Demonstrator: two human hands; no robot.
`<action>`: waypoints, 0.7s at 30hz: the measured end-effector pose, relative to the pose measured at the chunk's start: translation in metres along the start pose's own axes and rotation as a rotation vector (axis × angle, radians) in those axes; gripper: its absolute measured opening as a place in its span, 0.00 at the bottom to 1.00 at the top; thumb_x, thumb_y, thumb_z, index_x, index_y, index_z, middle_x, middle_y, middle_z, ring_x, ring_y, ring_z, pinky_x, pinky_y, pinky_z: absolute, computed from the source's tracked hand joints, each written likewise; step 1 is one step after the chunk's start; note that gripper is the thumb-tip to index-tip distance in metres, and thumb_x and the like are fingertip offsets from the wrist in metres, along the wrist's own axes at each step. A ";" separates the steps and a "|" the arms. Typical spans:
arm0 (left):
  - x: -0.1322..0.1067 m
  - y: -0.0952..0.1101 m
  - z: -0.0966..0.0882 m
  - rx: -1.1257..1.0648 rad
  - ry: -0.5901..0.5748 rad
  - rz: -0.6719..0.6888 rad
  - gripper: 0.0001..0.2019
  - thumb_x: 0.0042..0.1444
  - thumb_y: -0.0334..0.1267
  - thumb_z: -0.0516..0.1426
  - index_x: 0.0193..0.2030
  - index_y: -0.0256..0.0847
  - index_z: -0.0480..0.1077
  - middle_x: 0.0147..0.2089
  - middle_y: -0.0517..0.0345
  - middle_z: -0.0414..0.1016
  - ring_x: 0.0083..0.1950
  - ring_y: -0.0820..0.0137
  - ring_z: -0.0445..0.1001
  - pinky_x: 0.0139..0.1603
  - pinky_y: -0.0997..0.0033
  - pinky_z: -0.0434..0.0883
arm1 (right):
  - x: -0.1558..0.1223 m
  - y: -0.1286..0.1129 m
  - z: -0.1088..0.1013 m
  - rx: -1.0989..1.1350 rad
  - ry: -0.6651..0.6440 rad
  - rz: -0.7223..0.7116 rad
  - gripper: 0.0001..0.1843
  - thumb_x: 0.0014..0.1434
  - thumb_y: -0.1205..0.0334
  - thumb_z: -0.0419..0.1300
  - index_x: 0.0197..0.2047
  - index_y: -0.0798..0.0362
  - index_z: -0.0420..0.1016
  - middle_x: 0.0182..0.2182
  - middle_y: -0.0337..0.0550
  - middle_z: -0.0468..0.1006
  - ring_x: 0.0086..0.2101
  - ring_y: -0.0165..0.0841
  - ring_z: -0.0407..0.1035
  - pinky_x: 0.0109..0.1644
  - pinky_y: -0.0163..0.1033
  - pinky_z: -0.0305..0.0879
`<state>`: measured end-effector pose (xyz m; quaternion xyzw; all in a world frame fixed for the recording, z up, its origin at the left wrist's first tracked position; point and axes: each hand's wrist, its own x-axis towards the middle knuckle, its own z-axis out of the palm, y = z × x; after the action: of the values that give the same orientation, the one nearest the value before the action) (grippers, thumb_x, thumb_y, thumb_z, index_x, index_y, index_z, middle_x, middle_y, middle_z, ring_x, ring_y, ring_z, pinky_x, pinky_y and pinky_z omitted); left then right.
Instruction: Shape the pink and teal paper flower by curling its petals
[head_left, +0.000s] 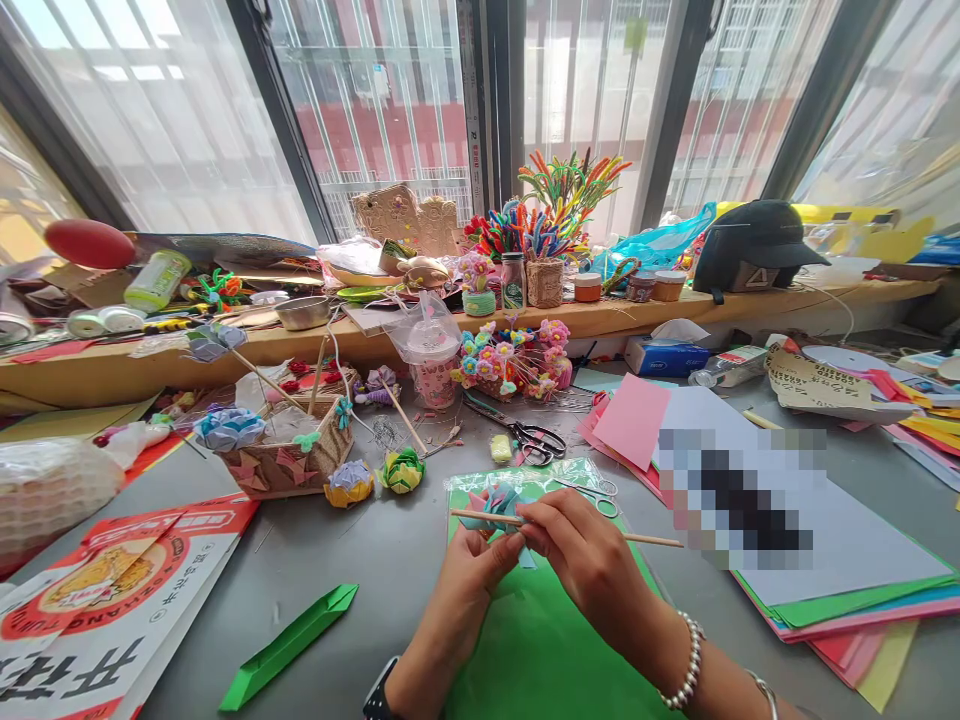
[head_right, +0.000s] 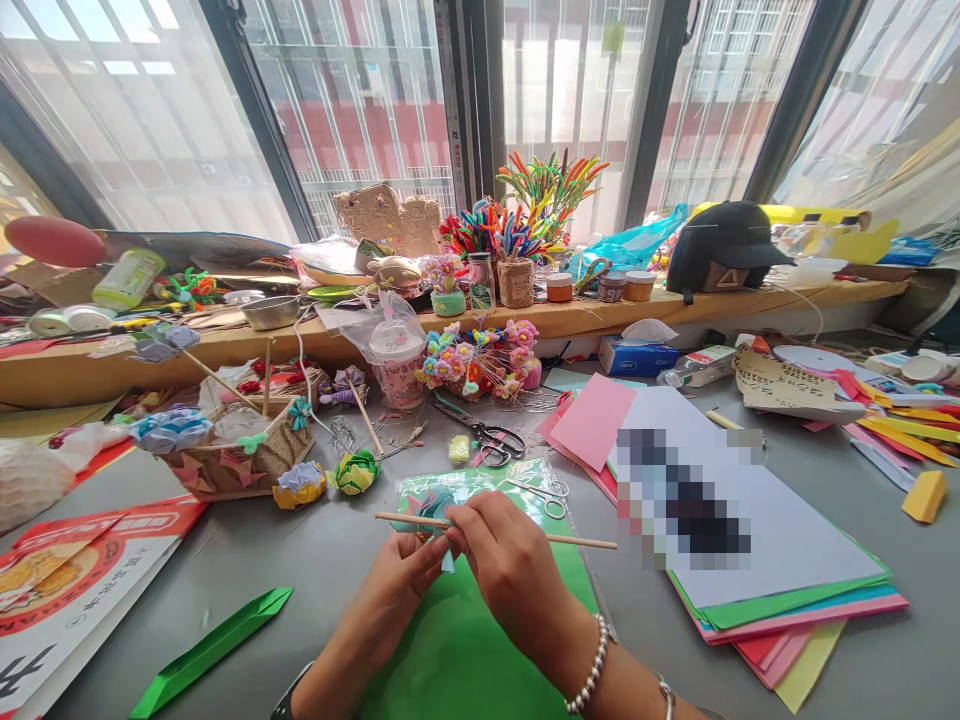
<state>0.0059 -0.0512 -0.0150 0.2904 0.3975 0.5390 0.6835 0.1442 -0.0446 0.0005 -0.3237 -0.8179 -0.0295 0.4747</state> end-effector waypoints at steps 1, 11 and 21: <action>0.000 -0.001 0.000 0.002 0.001 -0.001 0.16 0.36 0.36 0.67 0.35 0.38 0.73 0.45 0.55 0.73 0.40 0.69 0.71 0.39 0.75 0.66 | 0.000 0.000 0.000 -0.003 0.006 -0.012 0.10 0.60 0.72 0.50 0.43 0.58 0.70 0.29 0.47 0.72 0.30 0.33 0.67 0.31 0.37 0.67; -0.005 0.003 0.006 0.011 -0.048 -0.013 0.10 0.37 0.38 0.66 0.27 0.37 0.73 0.30 0.60 0.73 0.38 0.73 0.69 0.40 0.77 0.66 | 0.002 -0.002 0.000 0.030 0.079 -0.011 0.09 0.59 0.71 0.51 0.40 0.57 0.71 0.27 0.46 0.72 0.29 0.33 0.67 0.30 0.36 0.67; -0.011 0.006 0.009 -0.004 -0.028 -0.023 0.14 0.37 0.37 0.66 0.33 0.39 0.71 0.28 0.64 0.69 0.31 0.77 0.66 0.34 0.79 0.63 | 0.002 0.000 -0.001 0.079 0.016 0.033 0.09 0.60 0.70 0.48 0.38 0.55 0.69 0.29 0.45 0.70 0.29 0.32 0.65 0.31 0.36 0.67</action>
<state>0.0095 -0.0599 -0.0035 0.2918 0.3902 0.5276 0.6959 0.1443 -0.0436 0.0021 -0.3179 -0.8091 0.0082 0.4943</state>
